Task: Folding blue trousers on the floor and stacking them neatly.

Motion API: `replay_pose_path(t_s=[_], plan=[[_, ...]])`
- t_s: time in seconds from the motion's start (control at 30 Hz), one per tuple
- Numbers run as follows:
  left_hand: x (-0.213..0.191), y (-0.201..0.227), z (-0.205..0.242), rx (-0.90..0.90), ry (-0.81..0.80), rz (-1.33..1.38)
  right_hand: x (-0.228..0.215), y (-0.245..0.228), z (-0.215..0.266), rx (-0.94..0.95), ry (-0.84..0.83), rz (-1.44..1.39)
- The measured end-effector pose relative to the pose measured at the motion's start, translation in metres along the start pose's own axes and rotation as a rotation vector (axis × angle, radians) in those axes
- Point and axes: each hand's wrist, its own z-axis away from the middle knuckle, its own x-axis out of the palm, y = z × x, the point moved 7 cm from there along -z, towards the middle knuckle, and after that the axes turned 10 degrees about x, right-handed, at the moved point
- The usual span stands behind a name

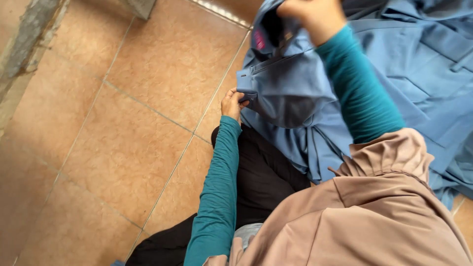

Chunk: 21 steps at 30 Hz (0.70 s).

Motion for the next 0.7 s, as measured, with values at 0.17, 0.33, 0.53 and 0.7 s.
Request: replay_pose_path(t_s=[0.17, 0.33, 0.53, 0.7], plan=[[-0.059, 0.032, -0.005, 0.015, 0.203, -0.204, 0.163, -0.028, 0.039, -0.120, -0.625, -0.176], [-0.128, 0.007, -0.024, -0.024, 0.198, -0.364, 0.242, 0.064, -0.003, -0.357, -0.494, 0.319], [-0.145, 0.016, -0.001, -0.046, 0.210, -0.358, 0.298, 0.104, -0.001, -0.299, -0.626, 0.987], [-0.137, 0.033, 0.024, -0.252, 0.165, -0.510, 0.318, 0.095, -0.014, -0.672, -0.232, 1.115]])
